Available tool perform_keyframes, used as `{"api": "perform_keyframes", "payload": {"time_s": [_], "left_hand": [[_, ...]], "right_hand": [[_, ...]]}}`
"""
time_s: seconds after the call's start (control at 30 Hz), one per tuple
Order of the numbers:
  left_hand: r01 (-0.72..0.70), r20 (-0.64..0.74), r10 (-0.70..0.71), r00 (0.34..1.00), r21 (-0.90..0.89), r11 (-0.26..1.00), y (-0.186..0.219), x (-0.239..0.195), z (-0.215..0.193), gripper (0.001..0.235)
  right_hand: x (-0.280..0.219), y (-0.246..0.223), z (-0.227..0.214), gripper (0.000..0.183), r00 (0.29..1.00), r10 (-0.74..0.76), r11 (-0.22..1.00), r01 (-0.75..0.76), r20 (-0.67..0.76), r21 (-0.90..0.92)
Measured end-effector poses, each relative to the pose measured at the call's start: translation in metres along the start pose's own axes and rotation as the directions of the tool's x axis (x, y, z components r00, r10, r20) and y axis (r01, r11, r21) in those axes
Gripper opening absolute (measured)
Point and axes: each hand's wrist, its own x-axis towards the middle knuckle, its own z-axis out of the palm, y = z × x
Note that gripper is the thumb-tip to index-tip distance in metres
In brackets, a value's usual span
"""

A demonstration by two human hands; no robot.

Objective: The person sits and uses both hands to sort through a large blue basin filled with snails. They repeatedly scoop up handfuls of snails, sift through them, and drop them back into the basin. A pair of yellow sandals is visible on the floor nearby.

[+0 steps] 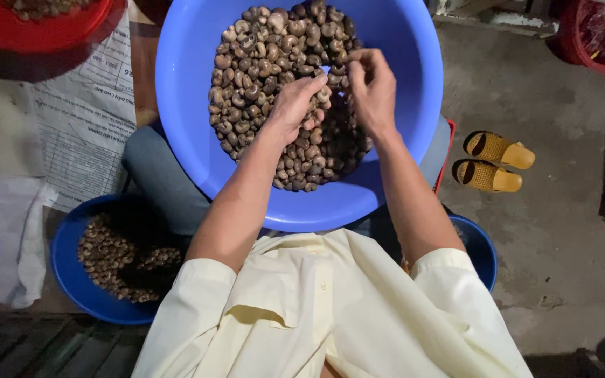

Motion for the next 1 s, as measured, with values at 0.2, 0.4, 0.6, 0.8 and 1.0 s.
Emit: {"api": "perform_keyframes", "payload": {"time_s": [0.2,0.4,0.6,0.8,1.0], "left_hand": [[-0.006,-0.017,0.005,1.0,-0.046,0.999,0.001,0.001,0.002,0.024],[0.004,-0.1,-0.006,0.995,-0.025,1.0,0.007,0.002,0.005,0.028],[-0.01,-0.083,0.013,0.996,0.029,1.0,0.004,0.006,0.004,0.029],[-0.024,-0.088,0.027,0.996,0.041,0.999,0.001,0.007,0.004,0.027],[-0.025,-0.087,0.031,0.996,0.072,0.997,-0.002,0.007,0.004,0.028]], "right_hand": [[0.026,0.036,-0.007,0.047,0.988,-0.125,0.854,0.152,0.087,-0.498],[0.038,0.074,0.011,0.042,0.984,-0.041,0.714,0.151,0.175,-0.684],[0.041,0.093,0.023,0.027,0.977,-0.162,0.59,0.206,0.135,-0.781],[0.035,0.072,0.011,0.034,0.988,-0.06,0.745,0.141,0.145,-0.652],[0.036,0.056,0.006,0.031,0.997,-0.017,0.825,0.058,0.079,-0.562]]}}
